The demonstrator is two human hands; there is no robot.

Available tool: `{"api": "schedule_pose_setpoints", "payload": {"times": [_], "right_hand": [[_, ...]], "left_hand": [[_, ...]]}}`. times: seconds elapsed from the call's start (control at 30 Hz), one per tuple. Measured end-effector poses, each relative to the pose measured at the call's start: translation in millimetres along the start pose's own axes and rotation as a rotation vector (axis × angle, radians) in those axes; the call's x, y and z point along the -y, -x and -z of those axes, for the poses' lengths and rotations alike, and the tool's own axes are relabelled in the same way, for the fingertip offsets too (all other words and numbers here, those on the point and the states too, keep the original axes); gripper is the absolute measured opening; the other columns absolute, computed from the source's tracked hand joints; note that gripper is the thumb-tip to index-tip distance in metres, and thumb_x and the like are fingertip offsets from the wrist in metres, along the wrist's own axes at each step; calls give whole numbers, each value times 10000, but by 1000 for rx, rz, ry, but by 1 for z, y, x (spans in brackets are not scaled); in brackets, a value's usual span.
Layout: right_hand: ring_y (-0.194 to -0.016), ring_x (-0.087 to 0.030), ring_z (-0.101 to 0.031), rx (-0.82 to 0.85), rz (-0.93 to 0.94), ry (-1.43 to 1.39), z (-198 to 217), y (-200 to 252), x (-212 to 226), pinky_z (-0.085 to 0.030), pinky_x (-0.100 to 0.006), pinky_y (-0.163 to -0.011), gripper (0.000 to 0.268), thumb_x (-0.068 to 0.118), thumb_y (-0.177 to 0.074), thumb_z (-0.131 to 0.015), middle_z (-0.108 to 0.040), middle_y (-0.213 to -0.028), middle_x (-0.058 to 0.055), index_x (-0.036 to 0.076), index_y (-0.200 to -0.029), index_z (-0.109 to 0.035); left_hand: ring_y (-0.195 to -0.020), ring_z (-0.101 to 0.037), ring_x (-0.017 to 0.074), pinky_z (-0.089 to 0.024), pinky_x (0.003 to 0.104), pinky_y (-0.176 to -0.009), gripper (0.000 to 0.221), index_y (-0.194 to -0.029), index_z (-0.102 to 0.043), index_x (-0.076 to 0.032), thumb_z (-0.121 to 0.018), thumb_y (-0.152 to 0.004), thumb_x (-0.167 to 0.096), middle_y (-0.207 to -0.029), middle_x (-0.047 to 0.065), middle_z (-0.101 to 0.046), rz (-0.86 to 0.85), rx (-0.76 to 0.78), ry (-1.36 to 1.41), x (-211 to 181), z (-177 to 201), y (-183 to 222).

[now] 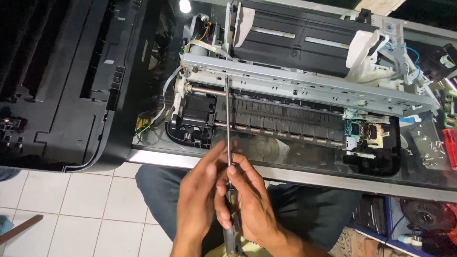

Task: Removing the internal carriage rail and associated components from a printer using a screwdriver.

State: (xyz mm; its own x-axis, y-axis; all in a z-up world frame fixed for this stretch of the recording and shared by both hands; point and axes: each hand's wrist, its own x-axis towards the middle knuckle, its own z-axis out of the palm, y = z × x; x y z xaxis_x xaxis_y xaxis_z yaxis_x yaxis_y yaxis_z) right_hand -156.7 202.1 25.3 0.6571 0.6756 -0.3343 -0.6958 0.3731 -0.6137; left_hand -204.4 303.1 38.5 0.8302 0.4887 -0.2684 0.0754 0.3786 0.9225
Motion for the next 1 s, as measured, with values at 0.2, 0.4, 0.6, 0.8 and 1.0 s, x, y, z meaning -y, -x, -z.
{"api": "schedule_pose_setpoints", "payload": {"times": [0.2,0.4,0.6,0.8,1.0], "right_hand": [[-437,-173,-452,-22,16,-82,-4,-8,-3,-367,-290,-322,230,150,-1069,-494,-470,-781,-126,-28,-1214,-503],[-477,-165,-431,14,26,-231,-4,-11,-15,-389,-276,-377,205,149,-1069,-501,-471,-756,-85,-15,-1192,-514],[-496,-168,-447,68,-26,-267,-11,-18,-18,-385,-294,-413,164,161,-1074,-507,-481,-733,-74,16,-1152,-505],[-549,-281,-581,84,-105,-206,-16,-18,-6,-480,-372,-450,241,190,-1080,-496,-541,-779,-134,-18,-1202,-481],[-737,-259,-619,63,65,34,-12,-28,-1,-600,-408,-595,280,145,-989,-644,-574,-857,-114,-66,-1168,-597]], "left_hand": [[-620,-723,172,-611,292,-625,477,-821,-782,-13,-525,-995,-375,-696,81,-767,23,167,-203,44,54,48],[-718,-803,337,-661,375,-688,513,-962,-742,134,-541,-979,-337,-837,271,-808,294,418,132,47,62,51],[-500,-639,300,-362,313,-422,647,-1029,-796,254,-527,-949,-328,-789,379,-799,665,185,268,61,84,60],[-611,-737,407,-608,427,-602,621,-1094,-676,244,-560,-935,-344,-775,384,-760,395,254,482,78,81,64],[-552,-738,382,-589,383,-519,631,-1028,-721,244,-595,-929,-367,-723,381,-782,246,181,414,82,76,69]]}}
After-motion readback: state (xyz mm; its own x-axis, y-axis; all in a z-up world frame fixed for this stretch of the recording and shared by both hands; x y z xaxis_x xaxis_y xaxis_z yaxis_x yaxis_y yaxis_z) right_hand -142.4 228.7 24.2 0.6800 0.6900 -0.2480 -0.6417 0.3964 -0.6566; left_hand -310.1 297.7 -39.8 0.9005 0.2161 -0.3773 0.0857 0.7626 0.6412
